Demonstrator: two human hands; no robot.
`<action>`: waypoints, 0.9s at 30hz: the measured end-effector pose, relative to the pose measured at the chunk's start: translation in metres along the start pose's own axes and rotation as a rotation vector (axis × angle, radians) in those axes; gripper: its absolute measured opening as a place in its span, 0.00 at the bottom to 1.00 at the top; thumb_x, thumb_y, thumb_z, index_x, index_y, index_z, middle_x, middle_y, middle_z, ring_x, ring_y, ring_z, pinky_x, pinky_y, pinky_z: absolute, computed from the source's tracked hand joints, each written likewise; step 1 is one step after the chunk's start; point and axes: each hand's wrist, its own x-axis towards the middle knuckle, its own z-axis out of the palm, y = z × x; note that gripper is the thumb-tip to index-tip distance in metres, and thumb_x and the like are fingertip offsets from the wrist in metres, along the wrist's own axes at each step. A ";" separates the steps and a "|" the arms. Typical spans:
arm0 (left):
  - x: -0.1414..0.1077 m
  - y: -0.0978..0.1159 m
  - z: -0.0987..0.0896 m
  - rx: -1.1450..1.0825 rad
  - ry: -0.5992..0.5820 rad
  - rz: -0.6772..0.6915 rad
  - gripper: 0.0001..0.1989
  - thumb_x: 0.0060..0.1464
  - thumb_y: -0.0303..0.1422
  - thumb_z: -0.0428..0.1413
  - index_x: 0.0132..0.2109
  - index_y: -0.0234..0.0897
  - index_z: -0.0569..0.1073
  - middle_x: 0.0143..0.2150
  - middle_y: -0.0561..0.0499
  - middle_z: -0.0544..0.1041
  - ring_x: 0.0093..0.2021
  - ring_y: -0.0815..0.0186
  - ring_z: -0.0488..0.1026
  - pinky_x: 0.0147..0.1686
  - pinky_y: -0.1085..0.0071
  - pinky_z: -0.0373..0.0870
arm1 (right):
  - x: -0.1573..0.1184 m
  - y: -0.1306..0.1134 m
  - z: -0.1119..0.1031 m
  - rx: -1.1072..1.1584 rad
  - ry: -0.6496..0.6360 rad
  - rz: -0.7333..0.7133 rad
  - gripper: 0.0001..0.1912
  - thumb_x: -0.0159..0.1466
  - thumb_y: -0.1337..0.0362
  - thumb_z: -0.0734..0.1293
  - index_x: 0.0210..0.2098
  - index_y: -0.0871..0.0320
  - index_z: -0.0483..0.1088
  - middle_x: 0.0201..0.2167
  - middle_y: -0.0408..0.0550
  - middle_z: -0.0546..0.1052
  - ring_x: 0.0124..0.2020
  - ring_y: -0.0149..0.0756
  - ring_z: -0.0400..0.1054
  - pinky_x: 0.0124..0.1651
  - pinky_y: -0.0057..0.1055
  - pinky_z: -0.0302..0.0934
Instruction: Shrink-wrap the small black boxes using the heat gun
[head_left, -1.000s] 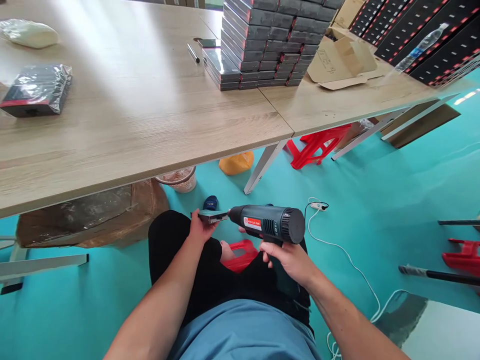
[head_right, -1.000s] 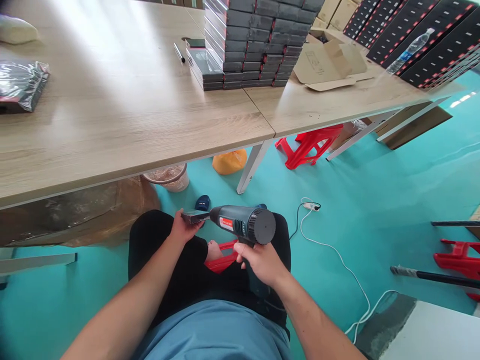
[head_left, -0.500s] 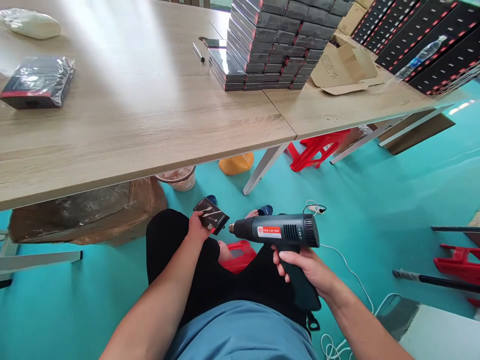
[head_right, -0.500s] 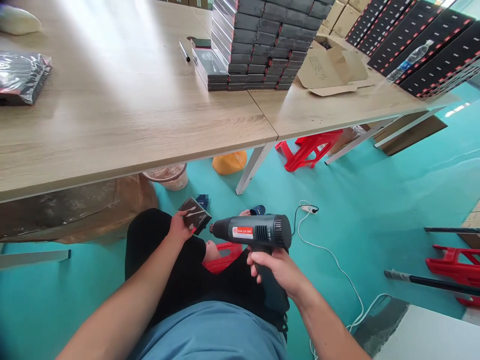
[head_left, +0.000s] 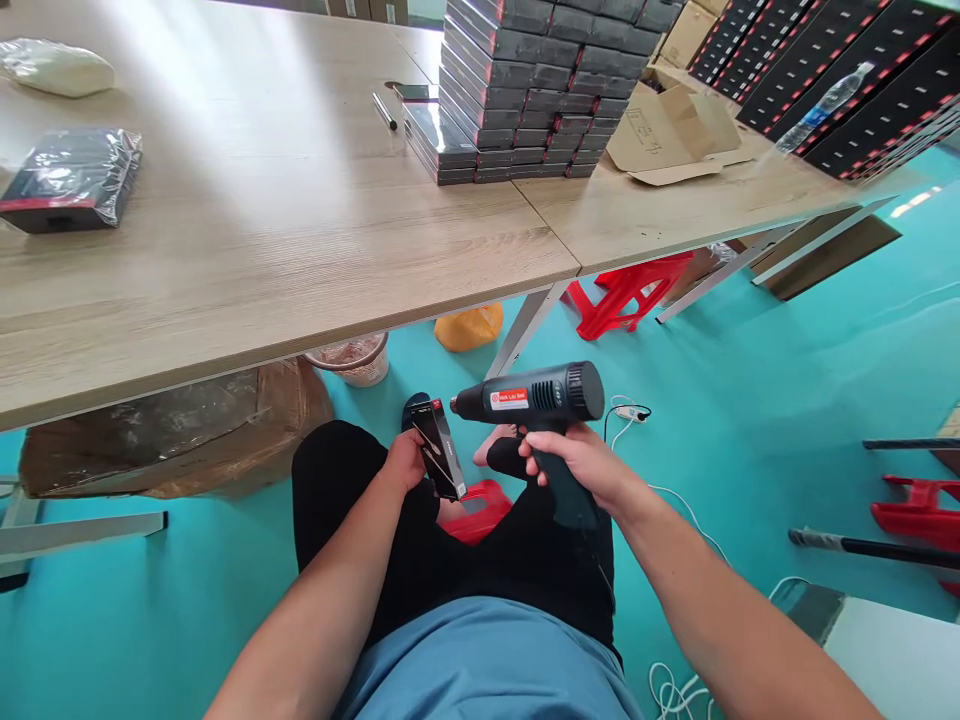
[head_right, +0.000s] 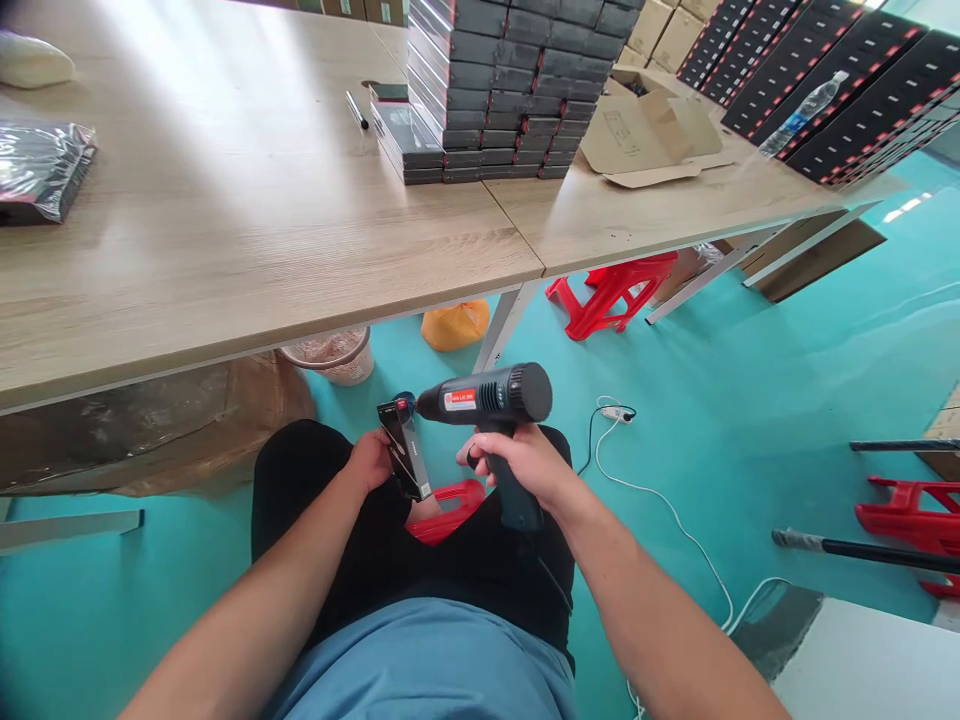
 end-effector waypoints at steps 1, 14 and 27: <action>0.000 -0.001 0.000 0.001 -0.013 -0.001 0.14 0.42 0.23 0.52 0.38 0.35 0.74 0.20 0.50 0.71 0.18 0.57 0.72 0.20 0.63 0.70 | 0.005 -0.004 0.002 -0.015 -0.009 -0.004 0.12 0.59 0.58 0.72 0.36 0.61 0.77 0.31 0.49 0.79 0.29 0.34 0.73 0.29 0.28 0.68; 0.001 0.008 -0.004 -0.006 -0.038 0.067 0.21 0.51 0.35 0.51 0.49 0.31 0.76 0.25 0.48 0.74 0.20 0.61 0.71 0.20 0.67 0.68 | -0.051 0.009 -0.012 -0.342 -0.303 0.284 0.08 0.53 0.63 0.74 0.30 0.58 0.74 0.21 0.42 0.75 0.23 0.33 0.68 0.26 0.31 0.65; -0.026 0.013 0.001 0.070 -0.342 -0.178 0.33 0.63 0.51 0.47 0.59 0.27 0.72 0.43 0.31 0.82 0.41 0.46 0.82 0.41 0.52 0.77 | -0.009 0.007 -0.002 -0.015 -0.314 0.071 0.14 0.57 0.57 0.75 0.34 0.61 0.76 0.27 0.46 0.78 0.26 0.34 0.72 0.27 0.29 0.67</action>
